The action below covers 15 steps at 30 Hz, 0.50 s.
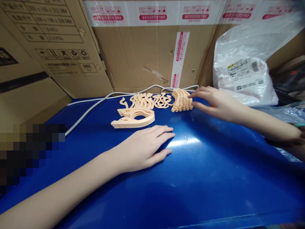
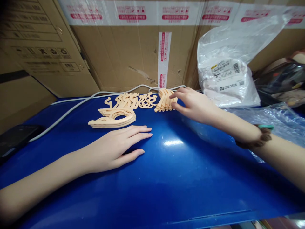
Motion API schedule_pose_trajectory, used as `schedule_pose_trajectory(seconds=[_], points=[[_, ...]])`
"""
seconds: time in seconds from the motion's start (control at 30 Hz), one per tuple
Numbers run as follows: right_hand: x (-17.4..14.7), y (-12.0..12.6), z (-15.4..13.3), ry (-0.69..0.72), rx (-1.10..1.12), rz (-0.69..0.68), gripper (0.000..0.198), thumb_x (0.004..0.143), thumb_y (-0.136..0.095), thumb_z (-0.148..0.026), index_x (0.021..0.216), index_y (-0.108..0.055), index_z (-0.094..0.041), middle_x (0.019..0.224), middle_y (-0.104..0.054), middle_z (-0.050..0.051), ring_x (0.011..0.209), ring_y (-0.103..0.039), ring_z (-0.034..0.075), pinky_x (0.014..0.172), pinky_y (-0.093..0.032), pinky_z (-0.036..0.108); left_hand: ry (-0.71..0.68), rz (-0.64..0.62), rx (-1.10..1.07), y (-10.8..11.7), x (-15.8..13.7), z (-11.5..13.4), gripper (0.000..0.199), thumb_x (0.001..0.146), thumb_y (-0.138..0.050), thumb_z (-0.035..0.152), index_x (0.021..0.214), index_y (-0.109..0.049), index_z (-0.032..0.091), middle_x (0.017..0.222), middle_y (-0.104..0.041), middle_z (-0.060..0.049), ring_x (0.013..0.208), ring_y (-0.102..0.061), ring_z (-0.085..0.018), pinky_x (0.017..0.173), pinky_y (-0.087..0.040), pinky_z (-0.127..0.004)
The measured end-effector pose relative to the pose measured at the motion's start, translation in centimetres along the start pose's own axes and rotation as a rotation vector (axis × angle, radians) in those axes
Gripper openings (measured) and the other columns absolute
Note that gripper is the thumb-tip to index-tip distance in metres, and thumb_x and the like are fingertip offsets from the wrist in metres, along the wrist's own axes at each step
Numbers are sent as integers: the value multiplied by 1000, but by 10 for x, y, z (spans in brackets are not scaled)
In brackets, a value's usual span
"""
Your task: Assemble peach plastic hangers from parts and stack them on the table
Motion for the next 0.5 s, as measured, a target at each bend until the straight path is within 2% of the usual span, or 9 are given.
schedule_pose_trajectory(seconds=[0.1,0.23,0.5], points=[[5,-16,17,-55,-3,-75,51,94,-37,-45,123,-61,-12,118,-65,18,112,-60,34,97,-46,50,-1,1,7,0,-1,1,44,100,-41,37,135,-52,13,143,-51,-12,131,-48,-24,109,-41,-40],[3,-35,23,-58,70,-117,51,95,-35,-45,123,-61,-11,130,-59,19,122,-55,33,106,-42,49,-2,1,8,0,-2,0,44,100,-40,37,135,-51,13,143,-51,-12,130,-48,-24,109,-41,-41],[0,-39,23,-36,58,-89,50,97,-31,-42,125,-59,-12,132,-56,19,124,-53,32,106,-42,48,0,-5,0,1,-3,0,44,100,-40,37,134,-52,12,142,-52,-12,131,-48,-25,110,-40,-41]])
Point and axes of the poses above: each hand's wrist, its own x-axis towards the middle knuckle, its own y-axis out of the back of the hand, z = x × y, the point moved 6 cm from there along x, towards the middle knuckle
